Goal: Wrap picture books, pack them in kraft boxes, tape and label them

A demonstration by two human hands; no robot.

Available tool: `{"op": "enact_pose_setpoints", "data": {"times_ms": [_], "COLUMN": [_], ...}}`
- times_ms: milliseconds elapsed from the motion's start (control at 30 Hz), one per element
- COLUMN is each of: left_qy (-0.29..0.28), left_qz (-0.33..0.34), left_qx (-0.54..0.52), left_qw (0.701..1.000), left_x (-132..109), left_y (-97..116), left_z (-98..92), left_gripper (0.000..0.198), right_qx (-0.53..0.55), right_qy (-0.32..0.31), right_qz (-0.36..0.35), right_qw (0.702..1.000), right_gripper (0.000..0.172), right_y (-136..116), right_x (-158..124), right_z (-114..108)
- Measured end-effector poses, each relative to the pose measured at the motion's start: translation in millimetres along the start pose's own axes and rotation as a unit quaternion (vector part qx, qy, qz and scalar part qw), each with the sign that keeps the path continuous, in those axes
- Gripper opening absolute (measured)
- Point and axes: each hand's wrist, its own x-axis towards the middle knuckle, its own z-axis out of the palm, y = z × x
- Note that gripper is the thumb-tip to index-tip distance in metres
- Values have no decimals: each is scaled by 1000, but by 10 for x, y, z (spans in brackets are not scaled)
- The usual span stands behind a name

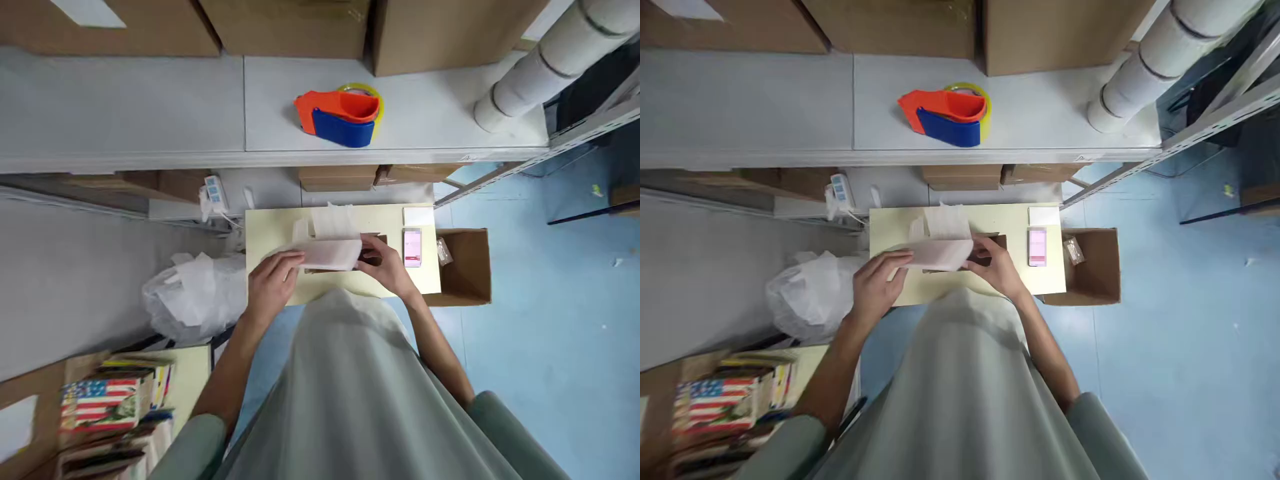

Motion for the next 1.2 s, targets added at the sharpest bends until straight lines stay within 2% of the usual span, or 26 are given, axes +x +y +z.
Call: {"op": "enact_pose_setpoints", "data": {"times_ms": [167,267,367,467,633,767,867,967,1067,1200], "left_qy": [-52,-70,-133,-201,-203,-204,-247,-304,-349,-399], "left_qz": [-10,-17,-16,-18,-42,-81,-108,-123,-130,-154], "left_qx": [-2,15,19,-8,-21,-12,4,0,-2,5], "left_qw": [999,997,991,979,978,975,963,945,928,904], "left_x": [-3,69,146,166,168,280,404,502,544,527], "left_y": [312,466,553,572,493,363,258,167,89,-19], "left_z": [260,340,394,459,574,696,851,1051,1247,1443], "left_gripper": [33,27,21,28,25,24,24,28,35,44], "right_qx": [-40,-46,-29,-25,-40,-93,-141,-184,-220,-216], "right_qy": [-32,-54,-49,-42,-27,36,105,148,172,170], "right_qz": [-64,-94,-101,-107,-104,-90,-59,-15,39,82], "right_qw": [997,993,993,993,993,991,983,972,959,958], "right_gripper": [37,22,14,10,13,16,17,22,25,28], "right_y": [26,158,305,389,428,511,640,809,970,1066], "right_x": [-30,-89,-152,-192,-169,-94,-58,-69,-106,-138], "right_z": [-231,-333,-383,-398,-376,-358,-390,-435,-440,-384]}}
